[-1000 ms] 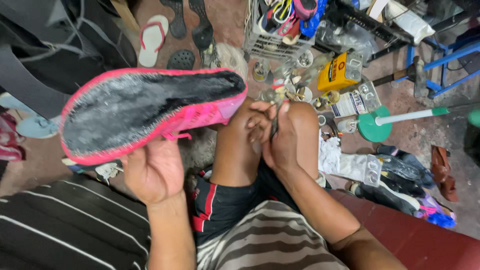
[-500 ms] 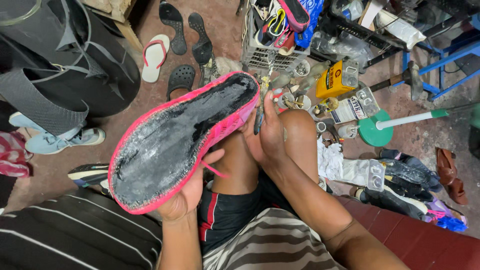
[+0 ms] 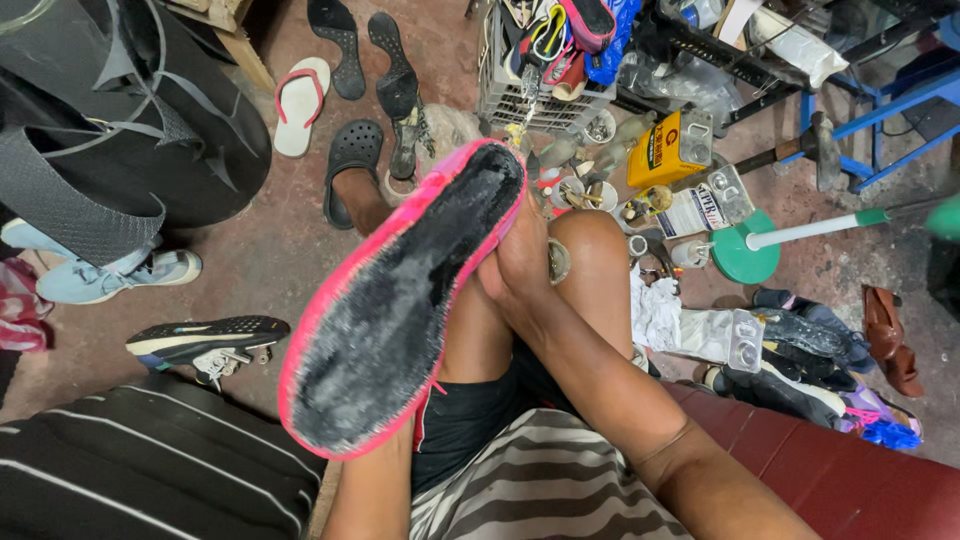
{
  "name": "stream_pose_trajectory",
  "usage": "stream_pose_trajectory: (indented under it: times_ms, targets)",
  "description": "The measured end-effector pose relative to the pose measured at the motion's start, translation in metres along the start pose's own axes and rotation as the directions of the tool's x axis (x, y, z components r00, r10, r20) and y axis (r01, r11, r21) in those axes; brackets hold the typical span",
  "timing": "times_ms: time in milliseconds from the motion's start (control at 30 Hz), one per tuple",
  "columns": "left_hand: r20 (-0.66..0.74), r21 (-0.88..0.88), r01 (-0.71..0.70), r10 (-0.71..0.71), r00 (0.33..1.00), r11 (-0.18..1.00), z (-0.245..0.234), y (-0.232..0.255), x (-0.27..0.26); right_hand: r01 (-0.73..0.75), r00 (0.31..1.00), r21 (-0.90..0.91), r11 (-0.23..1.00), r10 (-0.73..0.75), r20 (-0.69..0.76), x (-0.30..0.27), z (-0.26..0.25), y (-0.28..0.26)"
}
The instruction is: The person applies a dark adhesive to the sole of a pink shoe using a small brush. They repeatedly dip the brush into a jar of glue and spread the adhesive along the edges and center of the sole.
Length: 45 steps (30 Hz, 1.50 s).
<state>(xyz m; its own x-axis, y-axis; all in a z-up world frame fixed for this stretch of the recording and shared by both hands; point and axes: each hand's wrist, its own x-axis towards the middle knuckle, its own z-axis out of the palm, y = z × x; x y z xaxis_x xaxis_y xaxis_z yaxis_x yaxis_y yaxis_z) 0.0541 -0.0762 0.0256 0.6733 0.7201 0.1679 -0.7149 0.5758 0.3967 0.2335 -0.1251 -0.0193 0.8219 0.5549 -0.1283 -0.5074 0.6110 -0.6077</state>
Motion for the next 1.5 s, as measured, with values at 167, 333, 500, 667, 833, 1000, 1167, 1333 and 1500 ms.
stream_pose_trajectory:
  times_ms: [167, 333, 500, 667, 833, 1000, 1167, 1333, 1500]
  targets:
    - [-0.092, 0.121, 0.137, -0.126, 0.988, 0.983, 0.027, 0.000, 0.004, -0.016, 1.000, 0.010, 1.000, 0.016, 0.023, 0.001, -0.007, 0.002]
    - [-0.064, -0.092, 0.311, -0.317, 0.946, 0.946, 0.036, 0.005, 0.009, -0.034, 0.995, -0.109, 0.993, 0.023, -0.101, 0.012, -0.013, -0.003]
    - [-0.061, -0.014, 0.424, -0.424, 0.904, 0.905, 0.031, 0.003, 0.008, -0.009, 1.000, -0.288, 0.957, 0.003, -0.022, 0.015, -0.006, -0.010]
    - [-0.049, -0.166, 0.543, -0.557, 0.829, 0.823, 0.018, -0.002, 0.010, -0.033, 0.987, -0.227, 0.973, 0.068, 0.148, 0.018, 0.007, -0.010]
    - [-0.145, -0.125, 0.540, -0.554, 0.820, 0.832, 0.014, -0.002, 0.022, -0.116, 0.975, -0.233, 0.966, 0.156, 0.158, 0.018, 0.013, -0.009]
    - [-0.099, 0.072, 0.349, -0.341, 0.935, 0.934, 0.021, 0.009, 0.027, 0.107, 0.987, -0.532, 0.840, -0.025, 0.159, 0.018, 0.022, -0.033]
    - [-0.068, 0.276, 0.128, -0.114, 0.991, 0.953, 0.008, 0.027, 0.040, 0.170, 0.966, -0.767, 0.618, 0.050, 0.254, -0.007, 0.010, -0.093]
    - [-0.037, 0.398, 0.012, 0.003, 0.999, 0.917, -0.015, 0.030, 0.050, 0.425, 0.880, -0.832, 0.357, 0.053, 0.472, -0.040, -0.001, -0.109]
    - [-0.056, 0.395, 0.005, 0.019, 0.998, 0.919, -0.026, 0.023, 0.052, 0.595, 0.768, -0.783, 0.183, 0.160, 0.620, -0.044, 0.003, -0.109]
